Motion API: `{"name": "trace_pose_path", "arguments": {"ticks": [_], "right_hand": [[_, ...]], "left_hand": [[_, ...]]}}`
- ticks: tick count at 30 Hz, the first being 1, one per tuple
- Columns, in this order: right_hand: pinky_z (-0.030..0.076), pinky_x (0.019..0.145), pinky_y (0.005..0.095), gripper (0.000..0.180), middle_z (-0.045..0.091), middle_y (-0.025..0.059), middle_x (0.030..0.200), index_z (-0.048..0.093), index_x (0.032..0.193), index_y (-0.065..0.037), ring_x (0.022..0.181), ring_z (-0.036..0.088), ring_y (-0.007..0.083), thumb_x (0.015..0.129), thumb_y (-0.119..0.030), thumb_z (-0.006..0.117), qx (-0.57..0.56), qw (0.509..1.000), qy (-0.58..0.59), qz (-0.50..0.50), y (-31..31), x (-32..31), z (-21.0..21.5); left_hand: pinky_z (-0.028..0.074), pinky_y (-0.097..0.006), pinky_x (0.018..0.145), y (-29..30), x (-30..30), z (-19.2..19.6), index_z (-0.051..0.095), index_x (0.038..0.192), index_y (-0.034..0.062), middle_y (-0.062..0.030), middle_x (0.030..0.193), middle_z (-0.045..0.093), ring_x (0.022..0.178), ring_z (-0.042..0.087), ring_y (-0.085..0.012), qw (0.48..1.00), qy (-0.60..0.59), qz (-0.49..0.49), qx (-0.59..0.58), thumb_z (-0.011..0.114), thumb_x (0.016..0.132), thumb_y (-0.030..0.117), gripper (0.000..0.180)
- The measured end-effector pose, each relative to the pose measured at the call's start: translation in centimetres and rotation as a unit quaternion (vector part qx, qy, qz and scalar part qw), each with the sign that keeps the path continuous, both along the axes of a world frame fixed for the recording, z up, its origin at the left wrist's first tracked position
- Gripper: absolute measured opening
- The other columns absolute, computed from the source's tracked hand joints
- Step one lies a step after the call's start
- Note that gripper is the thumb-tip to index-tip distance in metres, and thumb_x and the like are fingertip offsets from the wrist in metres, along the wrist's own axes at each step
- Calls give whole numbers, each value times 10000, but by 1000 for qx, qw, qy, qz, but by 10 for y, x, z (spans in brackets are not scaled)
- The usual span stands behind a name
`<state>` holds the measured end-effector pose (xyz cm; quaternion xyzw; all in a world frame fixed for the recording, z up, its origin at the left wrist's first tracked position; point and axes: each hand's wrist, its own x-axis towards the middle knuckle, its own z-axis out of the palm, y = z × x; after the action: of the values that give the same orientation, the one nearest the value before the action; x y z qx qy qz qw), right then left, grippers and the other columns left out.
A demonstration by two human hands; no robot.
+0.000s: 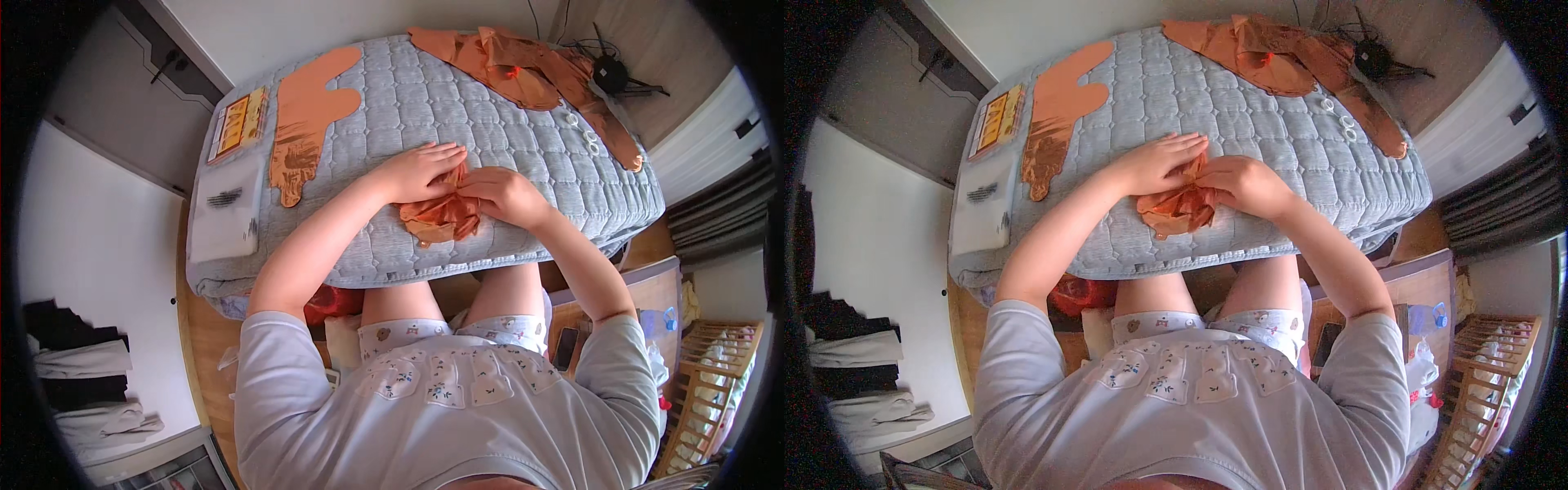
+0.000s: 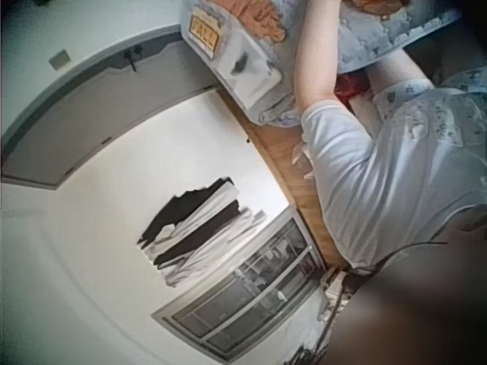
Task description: The person lays out foil balloons on a bed, folds a balloon into a rectangle by hand, and places it into a plastic sleeve with a cardboard insert.
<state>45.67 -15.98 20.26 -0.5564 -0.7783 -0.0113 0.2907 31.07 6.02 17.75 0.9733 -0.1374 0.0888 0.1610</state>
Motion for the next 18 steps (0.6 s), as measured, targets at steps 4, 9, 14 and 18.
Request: {"name": "trace_pose_path", "arguments": {"ticks": [4, 9, 14, 18], "right_hand": [[547, 964, 417, 352, 737, 124, 1124, 738, 1122, -44, 1080, 690, 322, 776, 18, 718, -65, 996, 58, 2, -4, 7, -5], [538, 979, 420, 395, 712, 154, 1181, 714, 1171, -39, 1113, 675, 342, 788, 52, 676, -111, 987, 116, -3, -10, 1, 9], [529, 994, 415, 373, 684, 163, 1224, 704, 1184, -39, 1148, 651, 356, 825, 46, 655, -12, 990, 111, -87, -4, 5, 5], [529, 995, 418, 356, 687, 160, 1218, 706, 1197, -58, 1129, 655, 353, 852, 21, 665, -29, 989, 86, -118, 6, 15, -4]], "left_hand": [[276, -505, 1244, -3, 1, 1, 340, 1583, 89, -131, 1633, 362, 1511, 346, -277, 1000, -1, -1, 4, 671, 925, 305, 768], [270, -504, 1246, -2, -2, 0, 338, 1582, 75, -144, 1628, 369, 1509, 350, -282, 1000, -9, -5, 9, 673, 917, 335, 788], [269, -503, 1243, -1, -3, 0, 329, 1587, 73, -159, 1615, 385, 1499, 365, -296, 1000, -21, -16, -4, 664, 924, 369, 800], [279, -504, 1238, -4, -4, 4, 303, 1597, 69, -181, 1593, 409, 1460, 412, -333, 998, -16, -1, -56, 659, 931, 377, 816]]}}
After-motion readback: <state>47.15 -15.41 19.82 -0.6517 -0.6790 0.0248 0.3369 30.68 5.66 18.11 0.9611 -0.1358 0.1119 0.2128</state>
